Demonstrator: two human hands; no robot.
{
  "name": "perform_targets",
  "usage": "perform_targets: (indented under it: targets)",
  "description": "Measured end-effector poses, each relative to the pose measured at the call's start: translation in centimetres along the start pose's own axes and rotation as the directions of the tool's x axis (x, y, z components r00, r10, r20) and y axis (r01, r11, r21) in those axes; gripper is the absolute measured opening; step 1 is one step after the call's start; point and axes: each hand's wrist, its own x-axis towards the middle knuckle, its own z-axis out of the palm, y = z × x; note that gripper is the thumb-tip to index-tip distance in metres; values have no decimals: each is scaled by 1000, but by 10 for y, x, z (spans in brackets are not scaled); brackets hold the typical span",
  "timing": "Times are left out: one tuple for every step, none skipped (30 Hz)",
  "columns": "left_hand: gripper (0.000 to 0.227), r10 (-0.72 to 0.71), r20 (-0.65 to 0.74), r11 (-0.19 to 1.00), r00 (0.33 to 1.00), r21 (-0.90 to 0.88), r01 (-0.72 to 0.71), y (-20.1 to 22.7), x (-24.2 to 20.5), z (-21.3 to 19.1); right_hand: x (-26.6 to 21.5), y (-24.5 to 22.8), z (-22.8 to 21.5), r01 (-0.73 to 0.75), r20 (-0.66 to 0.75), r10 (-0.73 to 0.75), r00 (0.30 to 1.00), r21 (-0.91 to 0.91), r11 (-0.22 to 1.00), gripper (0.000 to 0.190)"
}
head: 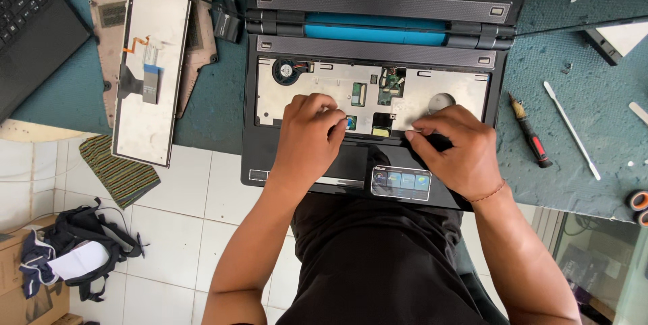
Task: The person assembles a laptop by placing the keyboard and palm rest assembly onto the chassis, then using a screwdriver to secure screws and connecting internal ribbon cables. The person handles the keyboard, palm rest, screws, and screwdriver throughout the process.
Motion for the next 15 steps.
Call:
perform_targets:
  targets:
    - [4, 1, -1, 1000, 1000, 0, -1, 2, 2, -1, 0, -1, 1, 1, -1, -1, 1000, 0, 1000, 10]
    - [3, -12, 23, 1000, 1000, 10, 12, 3, 4, -2, 1, -3, 2, 5, 7, -5, 1000, 6, 1000, 10]
    - [4, -26, 46, 999, 999, 20, 26, 5, 6, -4, 2, -4, 2, 8, 17, -9, 1000, 12, 1000, 10]
    - [4, -26, 46, 999, 999, 20, 25, 4, 6, -3, 1, -3, 4, 9, 17, -9, 1000, 12, 1000, 10]
    - [3, -40, 66, 999, 997, 30, 38, 3, 5, -3, -1, -1, 6, 0, 11, 0, 1000, 2, 1000, 9]
    - [5, -55, 86, 998, 995, 40, 51, 2, 3, -2, -3, 0, 8, -10, 6, 10, 1000, -7, 1000, 9]
    - [5, -56, 88, 998, 995, 41, 53, 2, 3, -1, -3, 1, 8, -11, 7, 11, 1000, -6, 1000, 9]
    - [5, -59, 78, 998, 995, 43, 56, 3, 3, -1, -3, 3, 9, -4, 7, 5, 1000, -11, 1000, 8]
    - [5, -61, 69, 997, 996, 44, 58, 3, 2, 0, -5, 4, 9, 1, 7, -1, 1000, -18, 1000, 7]
    - [5, -63, 72, 997, 995, 43, 60, 4, 1, 1, -5, 3, 9, -2, 8, 2, 1000, -18, 1000, 7]
    - [5, -53, 62, 997, 997, 59, 50, 4, 0, 1, -5, 3, 9, 1, 6, -1, 1000, -28, 1000, 8]
    - [5, -44, 53, 996, 998, 74, 40, 4, 0, 2, -5, 2, 10, 4, 3, -4, 1000, -38, 999, 8]
    - [5, -45, 50, 996, 998, 75, 41, 5, -1, 3, -5, 3, 10, 7, 4, -6, 1000, -38, 999, 8]
    - [6, -53, 57, 995, 997, 91, 48, 7, -2, 4, -5, 3, 10, 16, 3, -16, 1000, -50, 999, 8]
    - [7, -63, 62, 993, 996, 108, 56, 8, -3, 4, -6, 3, 11, 27, 3, -27, 1000, -59, 998, 8]
